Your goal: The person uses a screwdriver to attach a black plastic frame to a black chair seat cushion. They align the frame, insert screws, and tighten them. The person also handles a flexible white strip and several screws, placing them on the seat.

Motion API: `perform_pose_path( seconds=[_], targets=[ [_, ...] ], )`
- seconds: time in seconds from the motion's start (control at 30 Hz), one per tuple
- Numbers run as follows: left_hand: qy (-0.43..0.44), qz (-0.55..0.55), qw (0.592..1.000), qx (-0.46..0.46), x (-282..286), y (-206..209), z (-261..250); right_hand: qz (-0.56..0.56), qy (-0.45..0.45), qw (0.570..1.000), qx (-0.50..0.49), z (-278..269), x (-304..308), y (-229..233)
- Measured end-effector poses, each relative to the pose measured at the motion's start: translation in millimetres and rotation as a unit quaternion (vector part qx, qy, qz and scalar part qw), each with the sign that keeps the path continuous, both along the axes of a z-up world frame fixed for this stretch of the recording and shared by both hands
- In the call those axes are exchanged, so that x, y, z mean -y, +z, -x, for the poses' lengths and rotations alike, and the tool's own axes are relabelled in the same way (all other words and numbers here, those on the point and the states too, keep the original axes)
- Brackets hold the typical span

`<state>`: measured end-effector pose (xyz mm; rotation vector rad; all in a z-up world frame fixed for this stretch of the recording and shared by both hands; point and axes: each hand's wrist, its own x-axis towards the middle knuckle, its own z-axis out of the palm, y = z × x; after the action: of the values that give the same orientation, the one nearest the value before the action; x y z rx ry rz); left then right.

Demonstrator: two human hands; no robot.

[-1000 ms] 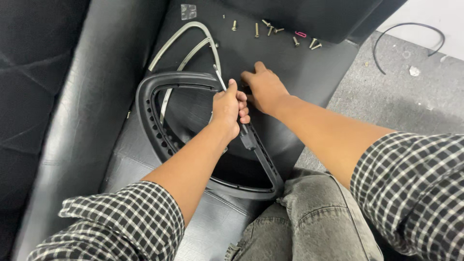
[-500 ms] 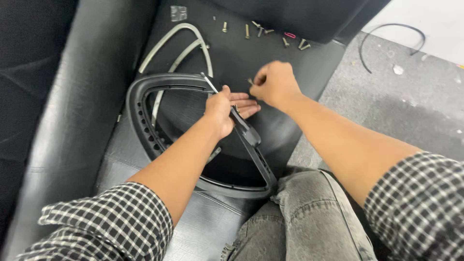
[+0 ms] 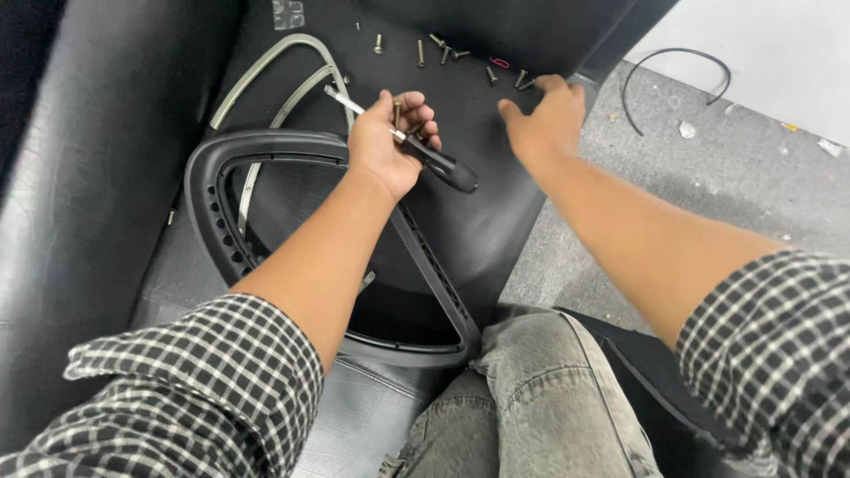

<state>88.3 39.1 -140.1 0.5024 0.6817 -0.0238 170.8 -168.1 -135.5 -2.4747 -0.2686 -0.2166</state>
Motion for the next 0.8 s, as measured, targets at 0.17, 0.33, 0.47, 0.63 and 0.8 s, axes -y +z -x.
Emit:
perform_pose_path(
  seconds=[0.17,0.33,0.47,0.63,0.8],
  targets=[
    [0.007,0.076,0.997,0.035,-3.5,3.4,-5.0,-0.085,-0.060,0.987,-0.125,-3.6,-12.8,-19.3],
    [0.005,0.104,0.993,0.048,1.5,-1.2,5.0,-0.075,-0.075,0.994,0.015,-13.7,-50.9,-24.7],
    [0.005,0.090,0.996,0.010,5.7,2.2,19.3,-0.111,-0.206,0.966,-0.114,-21.8,-82.0,-21.1],
    [-0.018,0.062,0.998,-0.007,7.1,2.7,25.5,-0.091,-0.104,0.989,-0.058,-15.5,-66.8,-24.2],
    [0.002,0.043,0.997,-0.061,8.7,-10.8,9.5,-0.093,0.014,0.994,-0.051,-38.0,-48.7,-18.2]
  ],
)
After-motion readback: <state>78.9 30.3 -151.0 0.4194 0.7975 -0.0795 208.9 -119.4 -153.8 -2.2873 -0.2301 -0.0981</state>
